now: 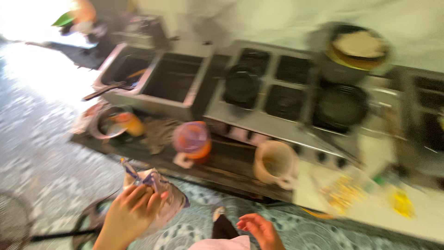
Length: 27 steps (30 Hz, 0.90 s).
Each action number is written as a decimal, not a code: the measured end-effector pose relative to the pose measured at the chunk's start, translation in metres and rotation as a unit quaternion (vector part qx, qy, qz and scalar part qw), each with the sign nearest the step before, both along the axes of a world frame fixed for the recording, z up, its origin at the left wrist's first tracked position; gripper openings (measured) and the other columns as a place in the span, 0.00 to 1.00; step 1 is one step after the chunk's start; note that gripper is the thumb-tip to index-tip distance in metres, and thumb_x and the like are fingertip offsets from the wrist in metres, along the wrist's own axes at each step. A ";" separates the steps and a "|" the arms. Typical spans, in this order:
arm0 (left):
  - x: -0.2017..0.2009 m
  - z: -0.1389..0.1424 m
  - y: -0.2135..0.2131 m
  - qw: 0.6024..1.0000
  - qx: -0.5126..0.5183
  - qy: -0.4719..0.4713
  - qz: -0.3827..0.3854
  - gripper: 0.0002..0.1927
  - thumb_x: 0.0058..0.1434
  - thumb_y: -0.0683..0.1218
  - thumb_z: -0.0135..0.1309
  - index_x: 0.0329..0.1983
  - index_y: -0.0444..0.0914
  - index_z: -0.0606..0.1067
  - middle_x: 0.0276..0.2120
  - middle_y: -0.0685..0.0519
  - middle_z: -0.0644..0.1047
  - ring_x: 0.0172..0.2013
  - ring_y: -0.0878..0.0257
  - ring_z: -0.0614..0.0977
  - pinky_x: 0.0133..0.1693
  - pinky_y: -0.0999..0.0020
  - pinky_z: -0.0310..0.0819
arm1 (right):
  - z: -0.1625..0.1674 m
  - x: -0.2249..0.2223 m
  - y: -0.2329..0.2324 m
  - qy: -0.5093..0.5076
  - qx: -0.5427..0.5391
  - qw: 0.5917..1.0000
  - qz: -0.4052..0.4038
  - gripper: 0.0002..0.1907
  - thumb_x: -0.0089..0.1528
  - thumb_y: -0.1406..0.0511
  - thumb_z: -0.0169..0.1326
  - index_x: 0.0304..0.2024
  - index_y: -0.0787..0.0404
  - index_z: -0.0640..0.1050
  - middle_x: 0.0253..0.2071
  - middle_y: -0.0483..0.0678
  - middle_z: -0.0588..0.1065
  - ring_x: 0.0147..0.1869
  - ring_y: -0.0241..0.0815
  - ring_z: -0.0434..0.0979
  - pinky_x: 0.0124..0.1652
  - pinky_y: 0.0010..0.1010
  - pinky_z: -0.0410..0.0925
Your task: The person adds ingredients by hand into three black clay pots on a gas stove, taking mushrooms and ball-shaped items from a plastic bag and placing sausage slices from a metal tray into the pots. They then carry a plastic pitcher to a large stockpot, scoop broth, and pour it into the pots.
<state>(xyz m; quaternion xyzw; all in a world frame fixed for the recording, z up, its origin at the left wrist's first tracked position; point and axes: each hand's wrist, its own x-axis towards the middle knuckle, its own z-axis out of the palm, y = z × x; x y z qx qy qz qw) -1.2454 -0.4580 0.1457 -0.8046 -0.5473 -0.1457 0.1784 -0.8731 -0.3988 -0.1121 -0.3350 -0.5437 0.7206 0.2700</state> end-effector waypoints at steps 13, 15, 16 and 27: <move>0.436 -0.018 0.023 0.913 0.033 -0.076 -0.399 0.08 0.53 0.48 0.61 0.28 0.40 0.77 0.20 0.58 0.69 0.25 0.61 0.74 0.27 0.62 0.69 | 0.088 0.353 -0.173 -0.071 0.173 0.924 -0.335 0.09 0.66 0.71 0.53 0.47 0.66 0.80 0.45 0.50 0.82 0.44 0.38 0.82 0.47 0.30 0.74; 0.509 -0.028 0.042 0.886 0.011 -0.094 -0.453 0.12 0.57 0.51 0.63 0.28 0.39 0.76 0.20 0.57 0.69 0.25 0.61 0.74 0.27 0.62 0.68 | 0.118 0.391 -0.171 -0.110 0.228 0.879 -0.403 0.10 0.64 0.75 0.54 0.47 0.65 0.80 0.50 0.50 0.81 0.41 0.37 0.82 0.44 0.29 0.74; 0.542 -0.032 0.051 0.868 -0.011 -0.107 -0.484 0.14 0.58 0.52 0.64 0.25 0.41 0.74 0.20 0.57 0.69 0.25 0.61 0.74 0.28 0.62 0.69 | 0.132 0.408 -0.165 -0.145 0.255 0.859 -0.420 0.15 0.60 0.76 0.52 0.49 0.65 0.79 0.53 0.51 0.79 0.40 0.38 0.83 0.44 0.29 0.74; 0.801 -0.096 0.197 0.735 -0.003 -0.133 -0.665 0.05 0.55 0.46 0.61 0.36 0.46 0.80 0.27 0.56 0.73 0.32 0.60 0.79 0.42 0.58 0.77 | 0.166 0.618 0.015 -0.355 0.332 0.856 -0.175 0.19 0.46 0.73 0.60 0.41 0.63 0.76 0.58 0.53 0.77 0.46 0.53 0.81 0.42 0.39 0.75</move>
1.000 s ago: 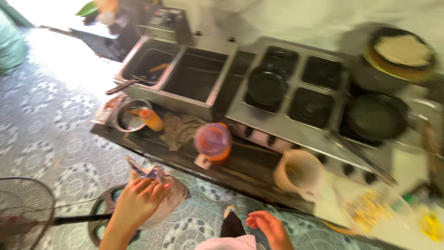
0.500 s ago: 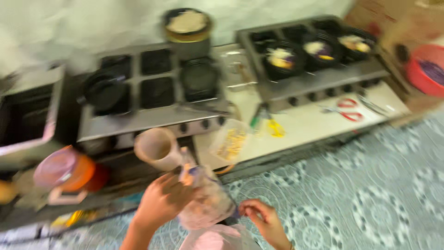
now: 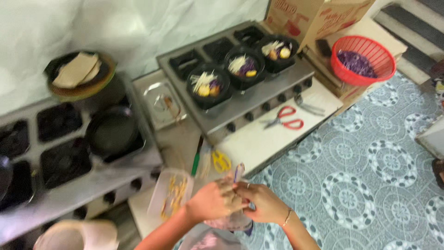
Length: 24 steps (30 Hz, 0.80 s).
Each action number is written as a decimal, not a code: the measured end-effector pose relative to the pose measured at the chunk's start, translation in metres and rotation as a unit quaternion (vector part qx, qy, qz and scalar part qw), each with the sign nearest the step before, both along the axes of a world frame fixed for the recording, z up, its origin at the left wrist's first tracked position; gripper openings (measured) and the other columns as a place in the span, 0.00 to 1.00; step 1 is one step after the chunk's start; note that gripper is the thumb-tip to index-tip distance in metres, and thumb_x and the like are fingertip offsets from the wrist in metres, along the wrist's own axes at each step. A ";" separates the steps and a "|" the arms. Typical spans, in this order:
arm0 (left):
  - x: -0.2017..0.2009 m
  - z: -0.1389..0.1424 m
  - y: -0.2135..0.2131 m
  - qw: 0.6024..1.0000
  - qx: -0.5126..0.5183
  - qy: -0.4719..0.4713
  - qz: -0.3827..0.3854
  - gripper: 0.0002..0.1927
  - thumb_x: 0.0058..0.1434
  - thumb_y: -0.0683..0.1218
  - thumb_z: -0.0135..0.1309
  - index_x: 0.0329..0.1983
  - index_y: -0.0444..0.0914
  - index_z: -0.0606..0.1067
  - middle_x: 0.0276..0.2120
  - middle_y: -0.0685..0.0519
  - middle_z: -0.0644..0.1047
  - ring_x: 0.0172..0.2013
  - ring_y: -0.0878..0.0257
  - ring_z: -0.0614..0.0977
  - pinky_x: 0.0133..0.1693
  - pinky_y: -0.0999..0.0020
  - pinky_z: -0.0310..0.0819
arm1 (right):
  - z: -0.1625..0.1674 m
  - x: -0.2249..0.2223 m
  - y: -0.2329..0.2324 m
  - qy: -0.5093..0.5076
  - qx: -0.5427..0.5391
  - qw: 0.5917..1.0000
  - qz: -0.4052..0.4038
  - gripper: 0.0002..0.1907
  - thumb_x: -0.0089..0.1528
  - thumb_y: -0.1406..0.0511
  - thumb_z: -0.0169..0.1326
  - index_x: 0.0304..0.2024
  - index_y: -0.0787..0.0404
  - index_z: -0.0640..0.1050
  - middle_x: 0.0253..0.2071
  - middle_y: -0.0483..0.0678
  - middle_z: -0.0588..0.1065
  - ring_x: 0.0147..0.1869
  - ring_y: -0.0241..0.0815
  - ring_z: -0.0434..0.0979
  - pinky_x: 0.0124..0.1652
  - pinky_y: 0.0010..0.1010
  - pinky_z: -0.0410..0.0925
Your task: The person adds ingredients by hand into three black clay pots on a gas stove, taking mushrooms and ball-shaped items from a plastic bag and placing sausage slices from a metal tray into the pots. They then carry a plastic pitcher to a large stockpot, scoop broth, and pour it into the pots.
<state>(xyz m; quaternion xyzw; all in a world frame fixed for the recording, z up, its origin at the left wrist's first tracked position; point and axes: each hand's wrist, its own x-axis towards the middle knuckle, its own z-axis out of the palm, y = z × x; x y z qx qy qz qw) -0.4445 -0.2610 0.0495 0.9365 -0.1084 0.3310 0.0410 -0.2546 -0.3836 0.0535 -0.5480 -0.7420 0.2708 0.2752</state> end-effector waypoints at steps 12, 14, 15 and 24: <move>0.170 -0.041 0.122 0.993 -0.089 0.035 0.066 0.11 0.58 0.50 0.59 0.24 0.43 0.72 0.21 0.53 0.72 0.28 0.55 0.80 0.57 0.44 0.70 | -0.059 0.181 0.130 0.026 0.067 0.997 -0.001 0.10 0.53 0.70 0.62 0.37 0.62 0.79 0.59 0.48 0.78 0.42 0.48 0.82 0.40 0.37 0.75; 0.196 -0.059 0.139 0.988 -0.096 0.066 0.101 0.12 0.59 0.51 0.59 0.23 0.43 0.73 0.18 0.52 0.71 0.24 0.53 0.78 0.52 0.49 0.75 | -0.076 0.215 0.168 -0.053 0.037 0.996 0.054 0.09 0.53 0.67 0.63 0.35 0.62 0.79 0.48 0.48 0.79 0.42 0.50 0.81 0.41 0.40 0.74; 0.208 -0.068 0.153 0.981 -0.105 0.096 0.131 0.11 0.57 0.51 0.59 0.24 0.43 0.73 0.20 0.53 0.72 0.25 0.53 0.79 0.44 0.52 0.73 | -0.083 0.230 0.187 -0.092 0.022 0.992 0.086 0.10 0.53 0.65 0.63 0.34 0.61 0.79 0.42 0.47 0.79 0.42 0.51 0.81 0.42 0.41 0.73; 0.267 -0.091 0.185 0.912 -0.124 0.118 0.373 0.16 0.59 0.57 0.59 0.28 0.42 0.73 0.19 0.54 0.74 0.25 0.55 0.80 0.30 0.58 0.73 | -0.110 0.309 0.300 -0.087 0.243 0.945 0.202 0.09 0.58 0.61 0.58 0.36 0.59 0.80 0.38 0.50 0.77 0.43 0.52 0.78 0.45 0.42 0.72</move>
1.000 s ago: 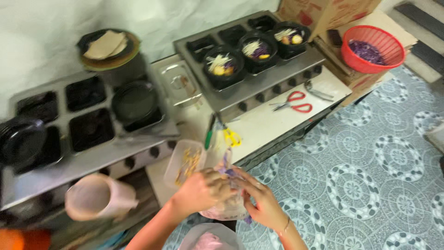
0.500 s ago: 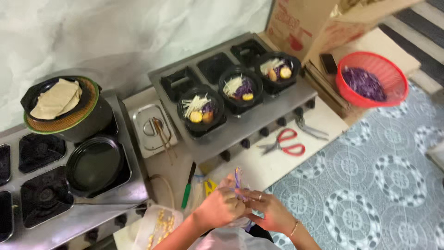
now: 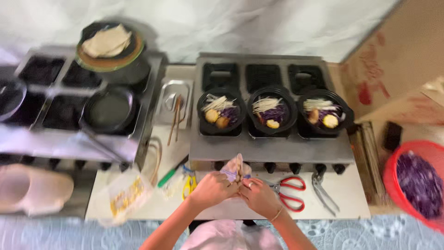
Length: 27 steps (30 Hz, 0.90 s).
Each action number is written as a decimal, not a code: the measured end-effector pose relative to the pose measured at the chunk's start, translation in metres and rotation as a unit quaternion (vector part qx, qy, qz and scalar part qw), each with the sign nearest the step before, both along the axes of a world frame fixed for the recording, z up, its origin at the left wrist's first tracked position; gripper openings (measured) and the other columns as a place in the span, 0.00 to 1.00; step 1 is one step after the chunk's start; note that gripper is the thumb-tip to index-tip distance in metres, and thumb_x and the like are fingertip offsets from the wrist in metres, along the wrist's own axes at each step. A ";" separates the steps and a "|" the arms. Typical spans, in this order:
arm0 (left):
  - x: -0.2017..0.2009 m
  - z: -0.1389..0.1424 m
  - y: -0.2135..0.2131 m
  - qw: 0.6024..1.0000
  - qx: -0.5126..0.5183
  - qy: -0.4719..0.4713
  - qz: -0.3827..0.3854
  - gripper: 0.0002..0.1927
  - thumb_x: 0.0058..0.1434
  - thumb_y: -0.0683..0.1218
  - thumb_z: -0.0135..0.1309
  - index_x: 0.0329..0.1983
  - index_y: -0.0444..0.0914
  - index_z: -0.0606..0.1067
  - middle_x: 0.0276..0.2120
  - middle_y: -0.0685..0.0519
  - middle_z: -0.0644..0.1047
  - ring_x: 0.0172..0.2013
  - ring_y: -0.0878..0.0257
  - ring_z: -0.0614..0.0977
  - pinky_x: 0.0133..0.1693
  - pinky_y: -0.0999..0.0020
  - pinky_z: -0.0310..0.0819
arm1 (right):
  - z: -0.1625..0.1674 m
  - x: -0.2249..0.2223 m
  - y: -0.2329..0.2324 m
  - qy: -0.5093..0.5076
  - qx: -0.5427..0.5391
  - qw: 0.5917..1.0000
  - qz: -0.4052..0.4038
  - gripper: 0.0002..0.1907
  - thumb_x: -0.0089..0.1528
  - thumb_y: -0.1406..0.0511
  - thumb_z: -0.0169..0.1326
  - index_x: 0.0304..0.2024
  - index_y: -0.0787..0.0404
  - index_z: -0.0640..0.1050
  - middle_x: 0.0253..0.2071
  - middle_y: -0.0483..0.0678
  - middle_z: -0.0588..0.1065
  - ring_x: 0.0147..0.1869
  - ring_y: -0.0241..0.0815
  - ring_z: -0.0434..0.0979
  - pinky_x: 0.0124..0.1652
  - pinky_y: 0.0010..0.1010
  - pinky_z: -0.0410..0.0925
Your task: The person adds ingredients by hand into three black clay pots on a gas stove, taking mushrooms and ball-shaped items from a plastic bag and placing sausage slices from a metal tray into the pots. They then carry a plastic pitcher to a large stockpot, scoop broth, and pour it into the pots.
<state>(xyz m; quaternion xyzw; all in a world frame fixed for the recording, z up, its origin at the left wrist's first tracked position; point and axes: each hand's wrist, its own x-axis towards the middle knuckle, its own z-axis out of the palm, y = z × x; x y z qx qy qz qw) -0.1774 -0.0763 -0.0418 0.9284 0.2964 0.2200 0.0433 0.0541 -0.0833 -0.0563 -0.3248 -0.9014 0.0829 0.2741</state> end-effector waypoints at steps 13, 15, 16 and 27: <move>0.056 -0.032 -0.032 0.894 -0.292 0.028 0.339 0.16 0.61 0.58 0.59 0.40 0.42 0.79 0.32 0.48 0.81 0.33 0.50 0.82 0.36 0.51 0.73 | -0.067 0.052 -0.017 -0.048 -0.150 0.986 0.048 0.08 0.54 0.67 0.58 0.35 0.61 0.77 0.38 0.52 0.72 0.46 0.54 0.75 0.45 0.43 0.70; 0.056 -0.029 -0.024 0.880 -0.248 0.040 0.403 0.16 0.58 0.56 0.59 0.39 0.41 0.78 0.34 0.44 0.79 0.37 0.47 0.81 0.39 0.50 0.73 | -0.063 0.048 -0.012 -0.044 -0.170 0.984 0.001 0.08 0.54 0.67 0.58 0.36 0.60 0.78 0.40 0.52 0.74 0.46 0.54 0.75 0.46 0.43 0.70; 0.058 -0.029 -0.020 0.885 -0.201 0.030 0.420 0.16 0.54 0.55 0.60 0.37 0.40 0.78 0.37 0.43 0.77 0.39 0.46 0.80 0.38 0.50 0.73 | -0.060 0.045 -0.009 -0.054 -0.151 0.987 0.005 0.08 0.54 0.66 0.58 0.37 0.60 0.78 0.41 0.51 0.74 0.47 0.53 0.75 0.46 0.43 0.70; 0.035 -0.037 0.001 0.866 -0.307 -0.088 0.386 0.25 0.52 0.37 0.55 0.56 0.38 0.71 0.45 0.43 0.76 0.40 0.40 0.81 0.39 0.48 0.77 | -0.009 0.018 -0.012 -0.137 -0.151 0.956 -0.210 0.18 0.56 0.65 0.57 0.49 0.64 0.78 0.51 0.55 0.75 0.51 0.53 0.76 0.43 0.44 0.71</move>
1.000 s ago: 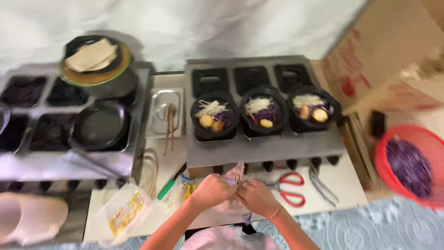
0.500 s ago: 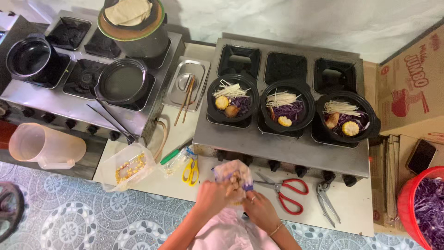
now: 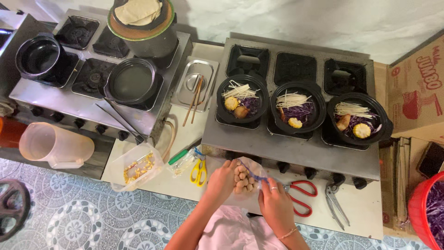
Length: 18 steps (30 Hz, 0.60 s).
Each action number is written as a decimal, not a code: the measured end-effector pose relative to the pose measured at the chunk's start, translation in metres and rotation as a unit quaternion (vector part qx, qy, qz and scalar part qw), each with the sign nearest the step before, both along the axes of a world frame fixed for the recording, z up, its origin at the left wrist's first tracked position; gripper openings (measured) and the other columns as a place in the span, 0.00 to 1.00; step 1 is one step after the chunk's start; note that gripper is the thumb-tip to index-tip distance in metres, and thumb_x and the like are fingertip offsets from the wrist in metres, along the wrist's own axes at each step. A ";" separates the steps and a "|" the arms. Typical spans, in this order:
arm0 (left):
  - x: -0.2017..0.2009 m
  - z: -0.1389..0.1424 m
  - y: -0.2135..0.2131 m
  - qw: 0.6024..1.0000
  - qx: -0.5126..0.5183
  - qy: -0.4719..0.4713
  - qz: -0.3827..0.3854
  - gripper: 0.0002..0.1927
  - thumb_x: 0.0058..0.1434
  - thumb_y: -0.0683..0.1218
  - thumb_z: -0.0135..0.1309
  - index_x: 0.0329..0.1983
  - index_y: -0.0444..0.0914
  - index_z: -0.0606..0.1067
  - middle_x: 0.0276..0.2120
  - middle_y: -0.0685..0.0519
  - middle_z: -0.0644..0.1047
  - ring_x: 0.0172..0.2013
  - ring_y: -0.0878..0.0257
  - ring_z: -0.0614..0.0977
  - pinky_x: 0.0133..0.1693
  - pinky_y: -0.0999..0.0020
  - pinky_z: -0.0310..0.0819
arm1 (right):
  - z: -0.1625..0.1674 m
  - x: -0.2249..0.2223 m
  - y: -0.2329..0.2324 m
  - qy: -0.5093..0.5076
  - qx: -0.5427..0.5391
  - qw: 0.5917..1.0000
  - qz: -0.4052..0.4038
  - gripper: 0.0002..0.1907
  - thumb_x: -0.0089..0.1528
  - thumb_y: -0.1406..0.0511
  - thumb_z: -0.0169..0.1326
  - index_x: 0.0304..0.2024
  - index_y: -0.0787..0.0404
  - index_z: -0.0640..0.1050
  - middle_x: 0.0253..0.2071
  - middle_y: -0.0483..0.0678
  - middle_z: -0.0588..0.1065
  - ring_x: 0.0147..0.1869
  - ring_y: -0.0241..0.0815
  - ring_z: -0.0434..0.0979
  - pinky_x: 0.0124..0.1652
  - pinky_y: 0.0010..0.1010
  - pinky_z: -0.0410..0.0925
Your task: The person adds ingredients by hand into three black clay pots on a gas stove, taking mushrooms and ball-shaped items from a plastic bag and placing sausage slices from a metal tray into the pots. They then carry a plastic pitcher to a large stockpot, scoop broth, and pour it into the pots.
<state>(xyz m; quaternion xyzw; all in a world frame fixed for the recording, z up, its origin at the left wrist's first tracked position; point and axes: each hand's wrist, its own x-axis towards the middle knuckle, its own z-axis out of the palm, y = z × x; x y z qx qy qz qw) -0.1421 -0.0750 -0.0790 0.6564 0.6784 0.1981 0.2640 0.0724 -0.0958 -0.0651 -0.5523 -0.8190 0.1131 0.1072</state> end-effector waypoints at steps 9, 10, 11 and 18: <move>-0.008 0.009 0.001 0.999 0.008 -0.034 -0.031 0.30 0.52 0.35 0.53 0.62 0.39 0.69 0.44 0.42 0.74 0.36 0.38 0.81 0.36 0.45 0.75 | -0.049 -0.080 0.054 -0.074 -0.085 0.980 0.166 0.35 0.56 0.61 0.56 0.63 0.70 0.68 0.66 0.69 0.63 0.70 0.69 0.60 0.60 0.51 0.63; -0.010 0.008 0.000 0.999 0.006 -0.032 -0.031 0.30 0.54 0.36 0.52 0.63 0.39 0.68 0.44 0.42 0.74 0.36 0.38 0.81 0.36 0.45 0.75 | -0.054 -0.085 0.058 -0.075 -0.090 0.978 0.175 0.36 0.56 0.60 0.56 0.65 0.67 0.67 0.68 0.71 0.60 0.71 0.73 0.57 0.61 0.53 0.62; -0.011 0.006 0.000 0.999 0.004 -0.031 -0.032 0.30 0.55 0.36 0.52 0.64 0.40 0.68 0.44 0.41 0.74 0.36 0.38 0.81 0.36 0.45 0.75 | -0.058 -0.089 0.061 -0.076 -0.094 0.975 0.184 0.36 0.57 0.59 0.56 0.67 0.65 0.66 0.69 0.74 0.57 0.73 0.77 0.53 0.62 0.54 0.61; -0.001 -0.008 0.002 0.997 -0.002 -0.049 -0.052 0.29 0.58 0.36 0.50 0.65 0.40 0.68 0.45 0.41 0.74 0.38 0.38 0.81 0.37 0.47 0.77 | -0.070 -0.093 0.052 -0.150 -0.076 0.972 0.163 0.26 0.62 0.69 0.50 0.63 0.65 0.69 0.70 0.70 0.57 0.78 0.67 0.54 0.58 0.39 0.67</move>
